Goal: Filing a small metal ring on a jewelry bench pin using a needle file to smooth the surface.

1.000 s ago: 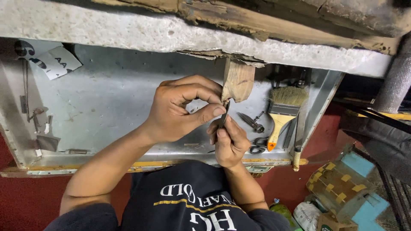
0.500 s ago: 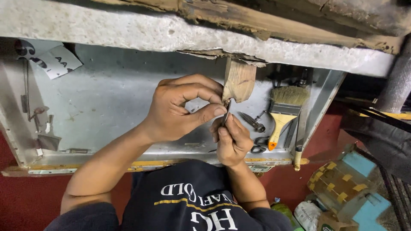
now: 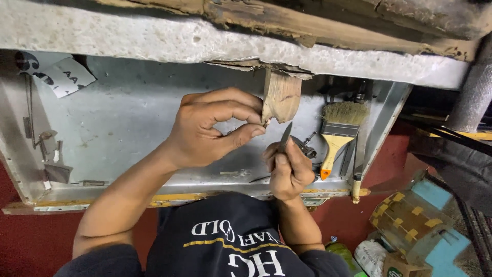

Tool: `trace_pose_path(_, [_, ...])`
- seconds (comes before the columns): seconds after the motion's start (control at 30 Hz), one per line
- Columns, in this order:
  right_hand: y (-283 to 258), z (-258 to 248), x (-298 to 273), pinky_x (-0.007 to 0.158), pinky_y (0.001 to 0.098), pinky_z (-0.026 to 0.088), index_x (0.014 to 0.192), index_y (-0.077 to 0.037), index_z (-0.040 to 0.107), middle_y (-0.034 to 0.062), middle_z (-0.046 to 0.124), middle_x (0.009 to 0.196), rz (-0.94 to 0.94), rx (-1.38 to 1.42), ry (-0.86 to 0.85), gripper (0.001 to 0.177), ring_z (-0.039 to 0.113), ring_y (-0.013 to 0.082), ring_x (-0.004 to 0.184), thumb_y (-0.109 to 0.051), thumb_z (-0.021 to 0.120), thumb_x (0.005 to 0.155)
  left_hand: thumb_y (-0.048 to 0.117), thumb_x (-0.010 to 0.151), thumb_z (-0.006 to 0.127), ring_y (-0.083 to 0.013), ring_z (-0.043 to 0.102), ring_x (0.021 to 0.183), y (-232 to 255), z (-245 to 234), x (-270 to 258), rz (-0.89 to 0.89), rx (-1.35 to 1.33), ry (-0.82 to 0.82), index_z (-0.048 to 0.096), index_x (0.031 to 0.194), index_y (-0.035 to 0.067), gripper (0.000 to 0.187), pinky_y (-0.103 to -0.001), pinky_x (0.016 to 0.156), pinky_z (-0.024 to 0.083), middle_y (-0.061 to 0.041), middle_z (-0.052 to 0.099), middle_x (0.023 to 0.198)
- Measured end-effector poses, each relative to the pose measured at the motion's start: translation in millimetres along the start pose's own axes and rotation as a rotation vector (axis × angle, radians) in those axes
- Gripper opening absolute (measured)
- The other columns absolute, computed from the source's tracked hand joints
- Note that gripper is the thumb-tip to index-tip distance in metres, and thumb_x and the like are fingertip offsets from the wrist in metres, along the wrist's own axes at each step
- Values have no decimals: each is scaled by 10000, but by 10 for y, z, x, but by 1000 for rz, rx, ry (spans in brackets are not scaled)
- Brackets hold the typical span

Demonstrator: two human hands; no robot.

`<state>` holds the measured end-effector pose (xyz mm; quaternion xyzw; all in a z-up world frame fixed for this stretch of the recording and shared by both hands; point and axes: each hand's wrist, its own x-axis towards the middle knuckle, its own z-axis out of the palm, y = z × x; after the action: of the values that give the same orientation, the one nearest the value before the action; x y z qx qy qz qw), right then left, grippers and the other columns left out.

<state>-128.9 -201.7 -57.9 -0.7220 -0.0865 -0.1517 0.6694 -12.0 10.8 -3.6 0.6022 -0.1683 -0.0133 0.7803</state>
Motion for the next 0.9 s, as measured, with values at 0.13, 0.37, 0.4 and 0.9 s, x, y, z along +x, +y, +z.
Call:
trace_pose_path(0.13, [51,30,-19,404,294,488,1413,50,578,296,704,729,27,36,12,393,580,204,425,1,514,1029,38,923,773,-278,766,886,-7,-3,10,15,8,-2,757,921,15,28,-400,798,615,-125,750,937])
trace_pose_path(0.37, [-6,88,48,373,313,476,1347,70,627,306,705,733,18,-12,-29,364,581,221,413,-5,558,998,58,926,770,-275,767,878,3,-12,3,-5,5,-12,762,926,24,35,-398,793,616,-119,751,933])
trace_pose_path(0.4, [-13,106,41,369,315,471,1339,70,637,304,701,730,27,-12,-22,361,567,221,410,2,567,991,78,931,766,-276,767,878,5,-15,-2,-24,-2,-17,763,924,28,51,-398,800,614,-115,749,931])
trace_pose_path(0.9, [-44,173,122,418,341,458,1308,65,669,259,649,672,-64,-73,-54,343,526,226,435,40,595,974,53,932,764,-279,759,873,12,7,-18,-34,-17,3,753,921,18,39,-409,802,615,-123,744,931])
